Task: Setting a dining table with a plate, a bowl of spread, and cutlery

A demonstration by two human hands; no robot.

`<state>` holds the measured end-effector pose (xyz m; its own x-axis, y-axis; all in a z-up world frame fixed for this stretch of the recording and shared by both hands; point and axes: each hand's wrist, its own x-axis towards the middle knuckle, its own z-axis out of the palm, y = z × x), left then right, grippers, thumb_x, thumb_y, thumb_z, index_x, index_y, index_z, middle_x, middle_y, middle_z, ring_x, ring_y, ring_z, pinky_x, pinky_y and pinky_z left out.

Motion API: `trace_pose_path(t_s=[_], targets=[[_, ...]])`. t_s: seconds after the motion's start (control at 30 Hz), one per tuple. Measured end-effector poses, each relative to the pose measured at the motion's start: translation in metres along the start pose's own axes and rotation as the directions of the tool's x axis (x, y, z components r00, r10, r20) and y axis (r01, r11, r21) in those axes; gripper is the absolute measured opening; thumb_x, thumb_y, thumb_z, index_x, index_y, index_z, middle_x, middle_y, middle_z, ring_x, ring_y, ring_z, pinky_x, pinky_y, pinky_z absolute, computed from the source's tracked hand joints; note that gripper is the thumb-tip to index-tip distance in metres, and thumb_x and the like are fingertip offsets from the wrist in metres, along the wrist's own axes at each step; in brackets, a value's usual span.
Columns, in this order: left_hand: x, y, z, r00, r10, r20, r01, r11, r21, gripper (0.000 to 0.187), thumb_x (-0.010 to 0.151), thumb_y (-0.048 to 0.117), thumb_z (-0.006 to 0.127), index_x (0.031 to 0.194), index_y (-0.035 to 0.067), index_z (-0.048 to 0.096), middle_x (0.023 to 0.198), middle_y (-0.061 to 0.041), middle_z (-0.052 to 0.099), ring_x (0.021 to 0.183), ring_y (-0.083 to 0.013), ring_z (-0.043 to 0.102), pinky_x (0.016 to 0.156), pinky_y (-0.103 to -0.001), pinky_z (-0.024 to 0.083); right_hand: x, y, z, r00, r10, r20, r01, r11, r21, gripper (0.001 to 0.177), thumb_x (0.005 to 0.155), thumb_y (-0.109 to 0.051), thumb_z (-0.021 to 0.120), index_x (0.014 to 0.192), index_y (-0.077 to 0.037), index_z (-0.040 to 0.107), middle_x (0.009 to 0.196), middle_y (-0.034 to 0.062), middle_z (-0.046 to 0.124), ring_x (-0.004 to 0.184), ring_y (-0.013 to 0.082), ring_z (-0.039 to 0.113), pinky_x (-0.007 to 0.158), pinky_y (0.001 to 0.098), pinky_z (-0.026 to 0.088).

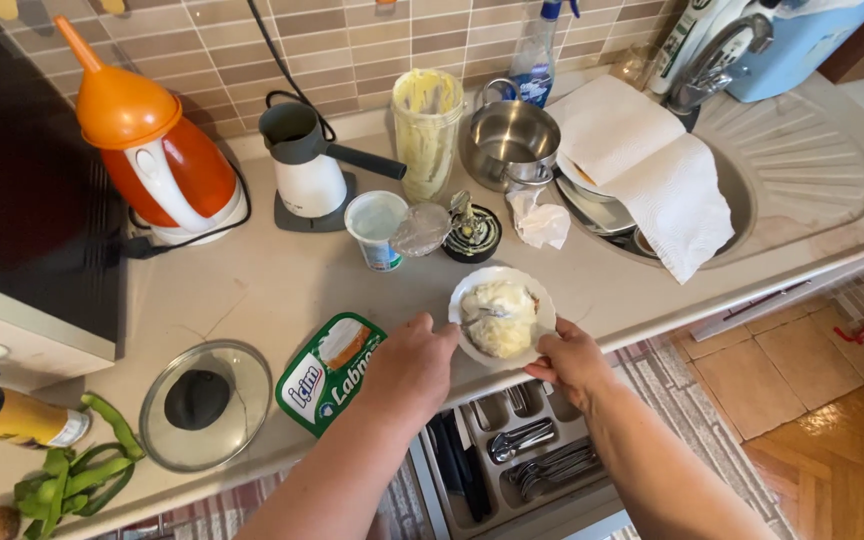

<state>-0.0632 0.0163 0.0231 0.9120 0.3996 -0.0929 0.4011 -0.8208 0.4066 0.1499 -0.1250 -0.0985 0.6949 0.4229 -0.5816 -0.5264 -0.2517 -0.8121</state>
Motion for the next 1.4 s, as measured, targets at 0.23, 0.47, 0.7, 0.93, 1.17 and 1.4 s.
trace_pose_path(t_s=[0.23,0.47,0.7,0.93,1.17,1.4], targets=[[0.000,-0.004,-0.012,0.995,0.100,-0.003,-0.099,0.993,0.071,0.046,0.098,0.005,0.042,0.142,0.010,0.056,0.107,-0.021,0.058,0.093,-0.0388,0.069,0.071,-0.049,0.062,-0.062,-0.009,-0.020,0.999,-0.013,-0.045,0.012,1.000,-0.008,0.064,0.085,0.002,0.055,0.149,-0.003,0.051,0.099,0.0288,0.071,0.067,0.0343,0.073,0.065,0.0467,0.065],[0.005,-0.005,-0.006,0.908,0.415,0.053,-0.415,0.879,0.234,0.054,0.092,-0.004,0.060,0.145,0.005,0.053,0.107,-0.022,0.065,0.082,-0.0380,0.070,0.059,-0.048,0.065,-0.116,0.007,-0.042,0.981,0.080,-0.177,-0.072,0.996,0.052,0.052,0.084,0.001,0.053,0.133,-0.011,0.067,0.101,0.0170,0.076,0.081,0.0267,0.071,0.068,0.0369,0.061],[0.018,0.002,-0.043,0.835,0.084,0.544,-0.002,0.989,-0.150,0.046,0.100,0.016,0.052,0.145,0.015,0.055,0.151,-0.017,0.051,0.131,-0.0349,0.060,0.109,-0.044,0.053,-0.174,0.044,-0.041,0.948,0.114,-0.296,-0.081,0.989,0.122,0.048,0.088,0.004,0.052,0.132,-0.007,0.067,0.103,0.0207,0.077,0.079,0.0316,0.073,0.060,0.0379,0.060],[0.029,-0.009,-0.028,0.787,0.169,0.594,-0.044,0.975,-0.218,0.045,0.098,0.018,0.044,0.133,0.026,0.071,0.142,0.002,0.067,0.131,-0.0188,0.060,0.108,-0.034,0.045,-0.215,0.068,-0.032,0.949,0.102,-0.300,-0.038,0.976,0.212,0.055,0.086,0.008,0.047,0.134,-0.006,0.068,0.097,0.0220,0.074,0.074,0.0313,0.070,0.061,0.0386,0.060],[0.014,-0.023,-0.025,0.874,0.137,0.466,0.335,0.524,-0.783,0.068,0.090,0.031,0.069,0.150,0.007,0.050,0.117,-0.016,0.066,0.078,-0.0202,0.071,0.069,-0.028,0.063,-0.253,0.071,-0.021,0.919,0.162,-0.360,-0.039,0.945,0.325,0.049,0.091,0.011,0.045,0.136,-0.002,0.061,0.104,0.0285,0.072,0.075,0.0322,0.068,0.065,0.0376,0.060],[-0.041,0.016,0.018,0.776,0.268,0.571,0.479,0.339,-0.810,0.099,0.077,0.061,0.051,0.161,0.014,0.026,0.156,-0.020,0.046,0.145,-0.0400,0.046,0.110,-0.048,0.051,-0.271,0.104,-0.032,0.891,0.120,-0.438,0.075,0.912,0.403,0.064,0.087,0.014,0.043,0.141,-0.012,0.065,0.097,0.0226,0.070,0.071,0.0283,0.065,0.063,0.0369,0.059]])
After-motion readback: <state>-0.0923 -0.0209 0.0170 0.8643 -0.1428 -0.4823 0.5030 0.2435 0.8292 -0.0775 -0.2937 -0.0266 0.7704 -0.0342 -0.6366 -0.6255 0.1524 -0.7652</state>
